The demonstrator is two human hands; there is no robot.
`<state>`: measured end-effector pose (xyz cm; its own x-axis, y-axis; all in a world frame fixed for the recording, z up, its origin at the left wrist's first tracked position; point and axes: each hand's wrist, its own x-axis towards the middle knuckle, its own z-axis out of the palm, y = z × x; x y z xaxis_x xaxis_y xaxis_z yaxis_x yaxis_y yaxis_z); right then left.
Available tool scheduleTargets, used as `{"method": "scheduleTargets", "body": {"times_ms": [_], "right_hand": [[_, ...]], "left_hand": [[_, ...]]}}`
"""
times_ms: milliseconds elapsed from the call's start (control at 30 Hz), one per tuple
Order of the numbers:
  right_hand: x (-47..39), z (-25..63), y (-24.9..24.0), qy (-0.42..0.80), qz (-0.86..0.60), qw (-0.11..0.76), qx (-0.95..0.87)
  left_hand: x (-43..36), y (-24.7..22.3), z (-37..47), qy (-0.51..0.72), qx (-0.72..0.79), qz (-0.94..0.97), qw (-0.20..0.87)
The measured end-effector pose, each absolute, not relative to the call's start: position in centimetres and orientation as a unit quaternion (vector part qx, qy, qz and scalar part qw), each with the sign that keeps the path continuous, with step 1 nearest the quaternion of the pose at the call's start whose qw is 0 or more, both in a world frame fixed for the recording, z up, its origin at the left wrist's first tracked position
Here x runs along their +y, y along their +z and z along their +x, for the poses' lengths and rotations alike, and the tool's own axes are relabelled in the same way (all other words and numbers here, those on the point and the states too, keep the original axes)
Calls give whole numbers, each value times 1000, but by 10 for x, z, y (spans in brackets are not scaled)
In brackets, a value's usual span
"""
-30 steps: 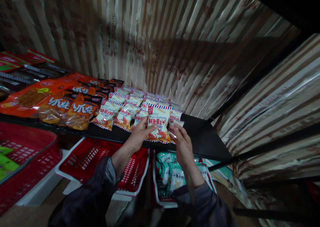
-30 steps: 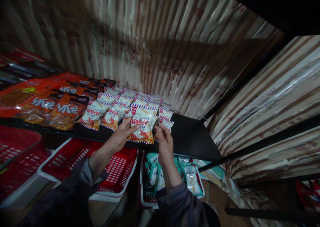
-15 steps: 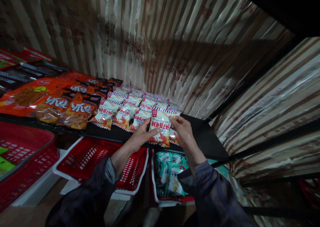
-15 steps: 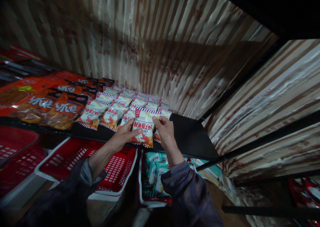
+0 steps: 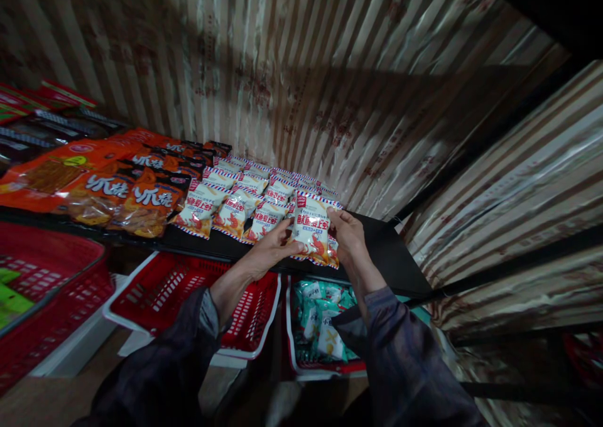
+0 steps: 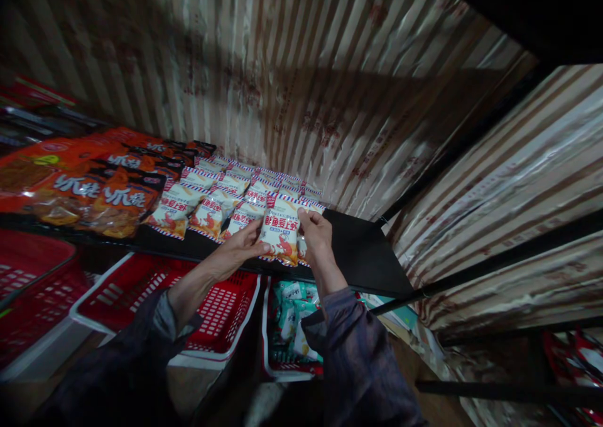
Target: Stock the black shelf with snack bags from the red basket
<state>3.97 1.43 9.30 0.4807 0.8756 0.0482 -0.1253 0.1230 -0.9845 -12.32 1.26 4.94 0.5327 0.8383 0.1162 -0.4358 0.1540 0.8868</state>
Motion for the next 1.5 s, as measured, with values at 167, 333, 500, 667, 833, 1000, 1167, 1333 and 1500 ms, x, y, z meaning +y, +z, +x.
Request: {"method": "scheduleTargets", "body": {"times_ms": [167,333,500,667,833,1000,1167,1333,1500], "right_hand": [[0,39,92,424,-532,632,-371],[-23,29,74,458,-545,623,-323],[-32,10,51,503,-498,657,-260],[-34,-7,43,527,-480,667,-215],[-35,-13,41,533,-475,672,-198],[-36,-12,38,514,-493,668,-215],[-37,-13,35,497,-490,681,-224],[-39,-13,35,492,-487,686,-224],[-46,-15,31,494,-494,671,-249]], "left_hand": [[16,50,-121,481,206,464,715],[20,48,-119,519,236,412,711],[19,45,-115,520,255,368,728],[15,43,-111,529,271,390,703],[15,44,-112,515,277,393,709],[15,47,-114,516,263,375,724],[12,49,-115,507,273,390,719],[12,49,-115,524,281,392,702],[22,47,-120,570,300,356,677]]}}
